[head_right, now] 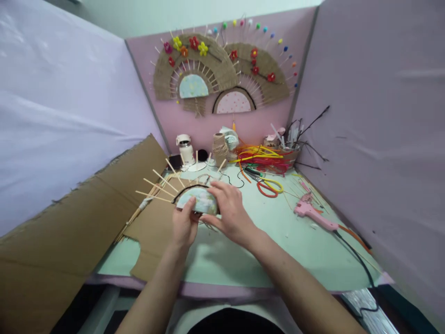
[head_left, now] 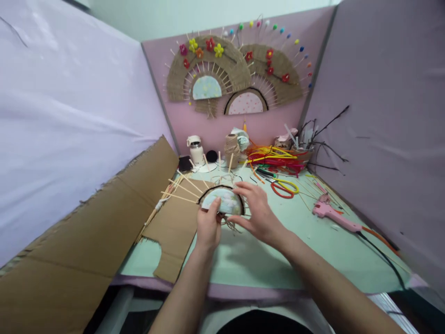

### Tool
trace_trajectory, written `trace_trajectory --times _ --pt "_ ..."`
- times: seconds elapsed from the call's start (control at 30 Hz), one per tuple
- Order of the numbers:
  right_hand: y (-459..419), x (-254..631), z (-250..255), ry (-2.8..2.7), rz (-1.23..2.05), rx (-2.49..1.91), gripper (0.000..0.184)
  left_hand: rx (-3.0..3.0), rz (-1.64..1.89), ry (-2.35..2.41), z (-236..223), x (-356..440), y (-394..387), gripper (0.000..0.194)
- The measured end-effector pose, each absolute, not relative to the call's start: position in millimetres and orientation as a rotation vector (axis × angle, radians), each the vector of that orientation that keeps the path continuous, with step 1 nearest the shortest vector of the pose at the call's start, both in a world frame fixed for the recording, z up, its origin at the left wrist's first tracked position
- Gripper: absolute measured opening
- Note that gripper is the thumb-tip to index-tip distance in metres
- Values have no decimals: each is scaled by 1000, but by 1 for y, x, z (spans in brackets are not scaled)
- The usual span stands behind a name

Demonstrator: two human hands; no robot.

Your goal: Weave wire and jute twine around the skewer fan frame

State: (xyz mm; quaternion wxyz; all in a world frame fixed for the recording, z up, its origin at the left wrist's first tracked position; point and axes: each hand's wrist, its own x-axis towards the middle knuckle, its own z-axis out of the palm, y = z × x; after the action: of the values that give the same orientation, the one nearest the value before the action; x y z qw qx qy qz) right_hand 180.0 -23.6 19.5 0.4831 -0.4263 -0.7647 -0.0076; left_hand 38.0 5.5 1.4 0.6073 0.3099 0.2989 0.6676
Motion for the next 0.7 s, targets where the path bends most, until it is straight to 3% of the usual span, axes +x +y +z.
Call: trace_trajectory --times 0.17,0.37,0.53,0.6,0.7 --pt "10 237 39 -1131 173 -820 20 602 1639 641 8 30 23 26" --pt "53 240 13 -1047 1073 -657 40 521 1635 649 0 29 25 27" --pt "43 203 -9 -1298 1554 -661 66 556 1631 676 -2 26 26 30" --pt "38 201 -13 -1421 1650 -720 67 573 1675 690 -3 22 28 30" --pt "37 213 -15 -1443 1507 -856 51 596 1769 726 -5 16 29 28"
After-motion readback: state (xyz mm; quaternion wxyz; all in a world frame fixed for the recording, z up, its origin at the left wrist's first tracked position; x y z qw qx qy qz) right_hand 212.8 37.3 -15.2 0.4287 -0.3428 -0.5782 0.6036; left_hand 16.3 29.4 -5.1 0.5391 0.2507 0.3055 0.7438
